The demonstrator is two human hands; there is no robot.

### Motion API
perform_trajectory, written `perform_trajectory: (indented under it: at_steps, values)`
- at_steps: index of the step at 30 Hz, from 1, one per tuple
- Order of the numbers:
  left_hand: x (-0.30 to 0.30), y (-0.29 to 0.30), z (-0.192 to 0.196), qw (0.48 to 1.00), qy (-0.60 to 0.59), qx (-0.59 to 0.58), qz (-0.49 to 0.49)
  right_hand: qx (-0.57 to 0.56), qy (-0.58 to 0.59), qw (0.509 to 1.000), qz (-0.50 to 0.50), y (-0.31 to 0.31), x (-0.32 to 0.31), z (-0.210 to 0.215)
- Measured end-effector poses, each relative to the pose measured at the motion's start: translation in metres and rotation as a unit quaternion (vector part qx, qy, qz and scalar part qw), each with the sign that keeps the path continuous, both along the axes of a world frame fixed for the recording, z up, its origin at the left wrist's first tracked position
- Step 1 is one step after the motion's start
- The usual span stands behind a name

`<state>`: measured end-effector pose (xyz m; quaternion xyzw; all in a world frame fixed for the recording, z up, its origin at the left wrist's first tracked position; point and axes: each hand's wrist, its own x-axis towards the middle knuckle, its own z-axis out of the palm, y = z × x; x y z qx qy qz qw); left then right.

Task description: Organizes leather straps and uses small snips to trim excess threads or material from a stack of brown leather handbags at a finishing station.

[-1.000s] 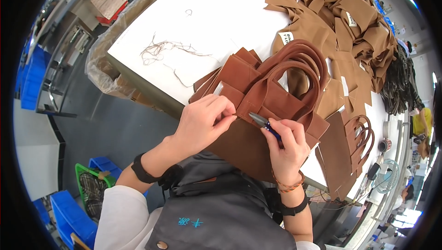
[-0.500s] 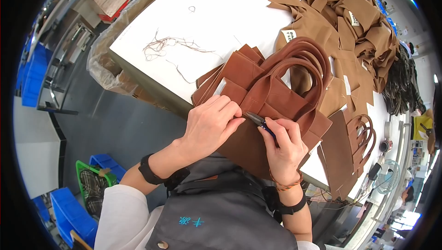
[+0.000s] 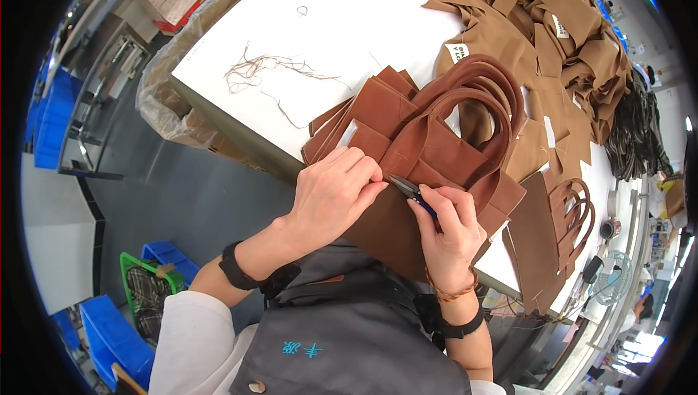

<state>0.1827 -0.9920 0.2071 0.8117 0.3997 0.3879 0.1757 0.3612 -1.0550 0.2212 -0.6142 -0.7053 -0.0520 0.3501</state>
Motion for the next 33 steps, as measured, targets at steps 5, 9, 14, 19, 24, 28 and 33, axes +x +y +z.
perform_trajectory:
  at_steps: [5,9,14,19,24,28,33]
  values:
    - [0.0003,0.0003,0.0005,1.0,0.004,0.002,-0.001,-0.012,-0.011,1.0,-0.001,-0.0011,-0.003,0.0028]
    - [0.0007,0.0,0.0011,1.0,0.003,0.001,0.001,0.007,0.014,1.0,-0.008,0.0007,-0.0026,-0.0015]
    - [0.0006,0.0002,0.0003,1.0,0.005,-0.001,0.003,0.003,0.038,0.999,-0.013,-0.0007,-0.0021,-0.0027]
    - [0.0013,-0.0005,0.0009,1.0,0.0,0.001,0.003,-0.016,0.012,1.0,-0.004,-0.0018,-0.0033,0.0002]
    - [0.0021,-0.0011,0.002,1.0,0.008,0.004,0.001,-0.026,0.015,0.999,-0.011,-0.0009,-0.0051,0.0006]
    - [0.0022,0.0001,0.0023,0.999,0.02,0.015,-0.021,-0.03,0.017,0.999,-0.008,0.0006,-0.0049,-0.0006]
    - [-0.0039,0.0024,0.0038,0.999,0.018,-0.004,-0.049,-0.035,0.025,0.999,-0.008,0.0017,-0.0033,-0.0015]
